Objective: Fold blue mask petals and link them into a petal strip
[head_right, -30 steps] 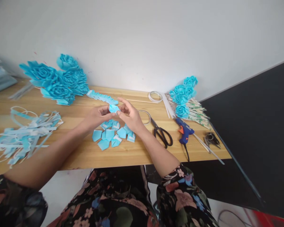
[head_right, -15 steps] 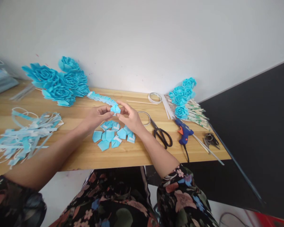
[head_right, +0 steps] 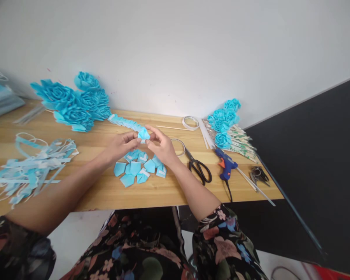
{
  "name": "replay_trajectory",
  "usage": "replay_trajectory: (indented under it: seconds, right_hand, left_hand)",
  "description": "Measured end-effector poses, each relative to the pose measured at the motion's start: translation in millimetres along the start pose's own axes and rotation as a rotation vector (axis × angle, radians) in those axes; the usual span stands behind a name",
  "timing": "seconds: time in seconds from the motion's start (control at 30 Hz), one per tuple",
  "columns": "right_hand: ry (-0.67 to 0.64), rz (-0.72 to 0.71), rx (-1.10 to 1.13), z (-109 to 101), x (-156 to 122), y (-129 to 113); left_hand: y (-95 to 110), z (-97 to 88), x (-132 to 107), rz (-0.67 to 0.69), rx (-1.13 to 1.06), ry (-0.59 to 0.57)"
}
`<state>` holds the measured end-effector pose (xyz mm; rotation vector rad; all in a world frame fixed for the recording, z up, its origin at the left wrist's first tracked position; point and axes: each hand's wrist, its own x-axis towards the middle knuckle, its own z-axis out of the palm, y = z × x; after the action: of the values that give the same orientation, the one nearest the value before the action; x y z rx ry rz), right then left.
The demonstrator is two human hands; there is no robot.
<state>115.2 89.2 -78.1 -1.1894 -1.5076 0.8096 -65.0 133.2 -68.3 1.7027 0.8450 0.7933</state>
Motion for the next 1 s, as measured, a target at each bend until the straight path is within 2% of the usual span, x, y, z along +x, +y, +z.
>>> replay_trajectory:
  seconds: [0.2, 0.37, 0.8, 1.0]
  right_hand:
    - [0.002, 0.008, 0.003, 0.9, 0.0, 0.8]
    - [-0.057, 0.011, 0.011, 2.6, -0.7, -2.1]
    - [-0.062, 0.025, 0.002, 1.1, 0.6, -0.7]
    - [-0.107, 0.064, 0.095, -1.7, 1.1, 2.9]
  left_hand:
    - [-0.3, 0.9, 0.3, -0.008, -0.006, 0.024]
    - [-3.3, 3.6, -0.2, -0.013, -0.041, 0.061]
    - [0.8, 2.9, -0.5, -0.077, -0.033, 0.030]
    - [2.1, 1.6, -1.1, -0.078, -0.061, 0.030]
